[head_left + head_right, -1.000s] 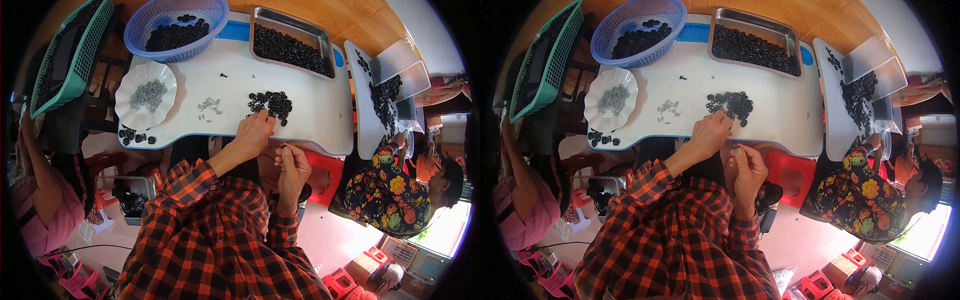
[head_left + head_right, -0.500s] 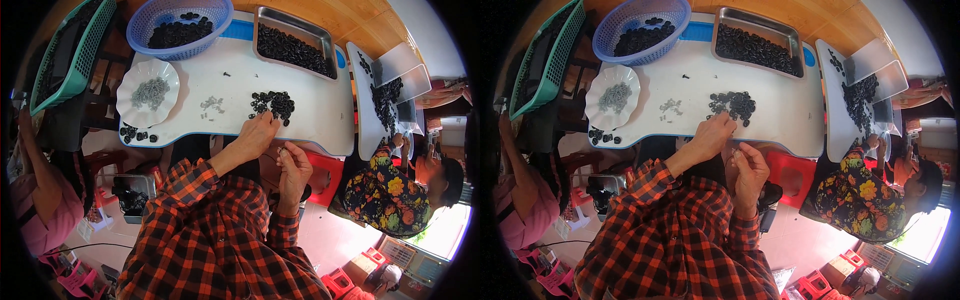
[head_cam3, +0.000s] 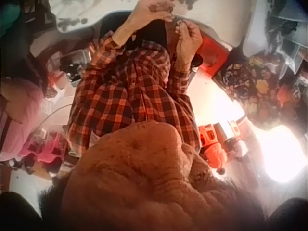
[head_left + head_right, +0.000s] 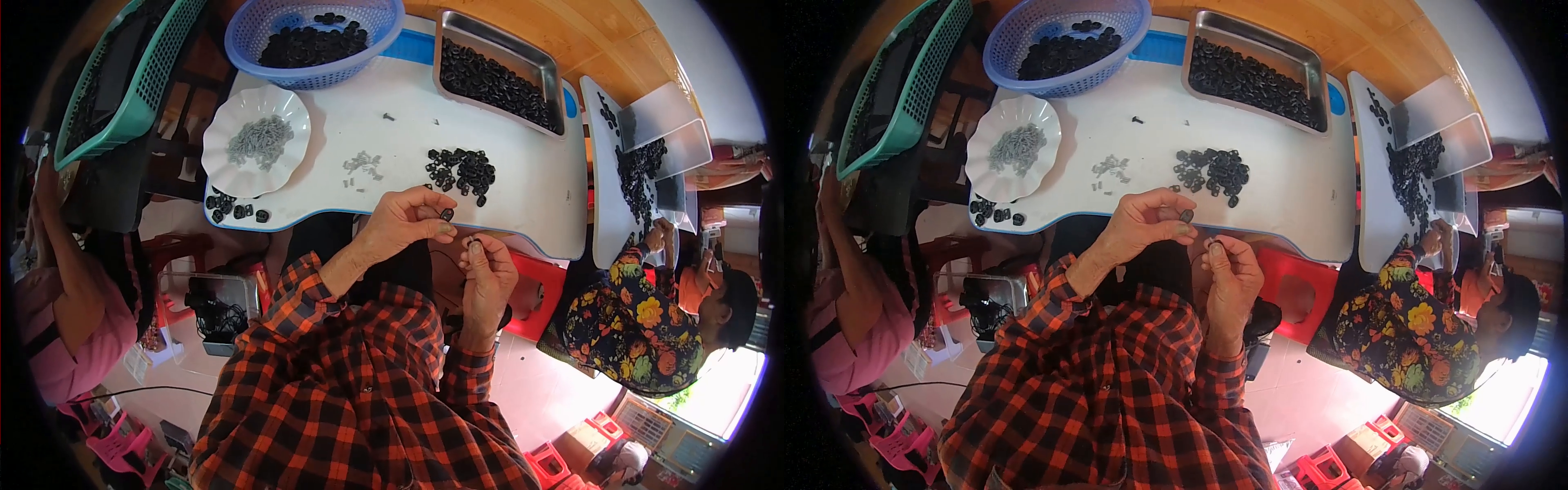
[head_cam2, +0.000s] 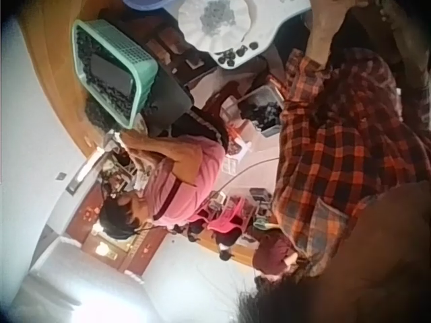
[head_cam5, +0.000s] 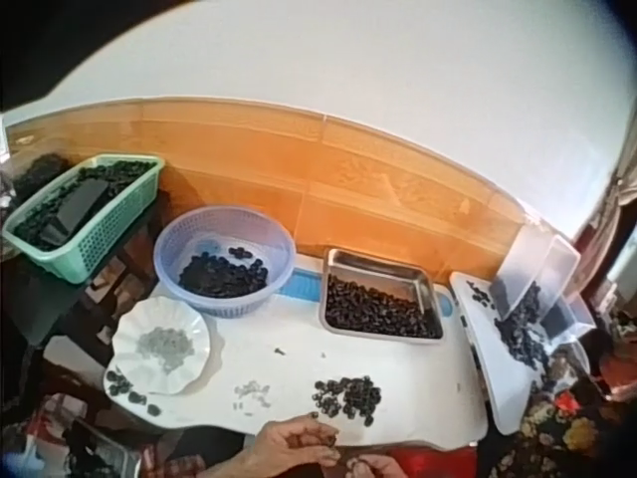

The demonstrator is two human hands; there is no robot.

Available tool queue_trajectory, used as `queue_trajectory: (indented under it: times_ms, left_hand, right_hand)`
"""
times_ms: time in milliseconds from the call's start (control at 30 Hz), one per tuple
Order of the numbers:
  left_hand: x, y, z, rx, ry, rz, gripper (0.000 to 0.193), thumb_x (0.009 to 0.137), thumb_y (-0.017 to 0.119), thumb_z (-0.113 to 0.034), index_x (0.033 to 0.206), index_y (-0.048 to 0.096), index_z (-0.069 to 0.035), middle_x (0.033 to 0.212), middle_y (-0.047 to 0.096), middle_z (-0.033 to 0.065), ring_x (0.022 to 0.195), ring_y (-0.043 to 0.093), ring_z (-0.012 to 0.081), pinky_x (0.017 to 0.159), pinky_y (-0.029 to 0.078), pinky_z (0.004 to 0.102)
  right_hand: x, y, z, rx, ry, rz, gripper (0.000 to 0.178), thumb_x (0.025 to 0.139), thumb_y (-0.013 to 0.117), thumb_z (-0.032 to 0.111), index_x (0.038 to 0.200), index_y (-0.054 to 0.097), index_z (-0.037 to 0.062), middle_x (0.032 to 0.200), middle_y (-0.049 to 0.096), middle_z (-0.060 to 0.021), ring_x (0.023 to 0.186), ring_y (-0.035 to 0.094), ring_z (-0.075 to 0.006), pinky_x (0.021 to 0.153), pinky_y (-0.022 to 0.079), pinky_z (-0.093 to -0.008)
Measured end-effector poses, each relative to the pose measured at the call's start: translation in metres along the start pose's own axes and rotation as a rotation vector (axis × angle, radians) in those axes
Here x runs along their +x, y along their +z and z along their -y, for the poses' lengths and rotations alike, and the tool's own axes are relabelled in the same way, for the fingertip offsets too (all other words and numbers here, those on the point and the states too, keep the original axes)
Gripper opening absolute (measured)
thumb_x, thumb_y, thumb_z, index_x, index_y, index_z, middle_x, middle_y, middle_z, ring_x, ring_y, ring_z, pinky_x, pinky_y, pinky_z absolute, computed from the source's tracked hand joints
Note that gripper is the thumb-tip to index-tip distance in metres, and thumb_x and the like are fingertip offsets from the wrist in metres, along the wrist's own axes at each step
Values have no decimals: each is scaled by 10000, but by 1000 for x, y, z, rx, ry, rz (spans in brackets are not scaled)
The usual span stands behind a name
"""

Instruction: The person sorts and assembles small plastic parts and rubber components by hand on a table.

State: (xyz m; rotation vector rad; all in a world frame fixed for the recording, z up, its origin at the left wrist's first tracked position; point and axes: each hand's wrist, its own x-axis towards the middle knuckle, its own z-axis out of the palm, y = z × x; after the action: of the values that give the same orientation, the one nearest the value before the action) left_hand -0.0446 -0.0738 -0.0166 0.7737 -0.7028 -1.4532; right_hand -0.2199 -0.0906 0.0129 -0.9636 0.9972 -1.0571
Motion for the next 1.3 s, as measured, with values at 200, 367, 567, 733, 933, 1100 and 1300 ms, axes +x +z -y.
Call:
queue_trajectory:
  times_ms: [200,367,567,733,933,1100,1300]
  left_hand:
    - [-13,-2,-4,-109,20,-29,283,846,615,45,1124,571,58,938,642,120,865,667,198,757,587,309]
    - [-17,-8,0,-152,27,-27,284,845,618,39,1124,574,59,945,643,133,829,669,191,725,593,302]
    - [-25,-12,-2,-179,18,-40,299,845,618,37,1139,567,61,949,646,137,813,668,188,703,591,293]
    - [-28,-13,-4,-169,31,-51,295,854,608,33,1144,564,61,941,642,125,801,664,180,696,590,290]
    - [-31,-14,-6,-156,20,-63,294,893,567,-6,1180,553,55,938,632,121,806,656,173,697,586,291]
    - [-33,-16,-5,-146,17,-85,298,911,553,-35,1196,551,50,943,627,121,810,652,171,694,582,292]
    - [-33,-17,-6,-229,17,-95,280,910,559,-39,1176,563,51,942,628,120,789,653,171,682,581,284]
  right_hand:
    - [-1,14,1,-22,-20,49,97,882,610,27,970,604,-11,881,652,-65,730,573,-80,689,469,-196]
    - [-2,27,5,-77,-37,78,95,871,611,5,966,610,-4,855,636,-48,733,562,-81,680,452,-196]
    - [-1,36,4,-58,-8,87,117,847,602,-40,960,612,-12,838,628,-49,717,551,-76,649,439,-192]
    - [-2,41,4,-20,-32,73,123,829,617,-51,946,620,-15,806,617,-40,695,547,-71,622,436,-187]
    - [-3,41,1,-86,-64,83,141,827,630,-42,964,644,-10,821,620,-36,692,552,-69,616,434,-181]
    - [-5,38,-1,-160,-66,119,194,821,643,-37,1012,652,-8,863,619,-25,724,546,-66,625,427,-181]
    - [-5,39,-2,-313,-111,178,239,823,644,-32,1058,649,10,914,605,-3,753,517,-55,658,429,-181]
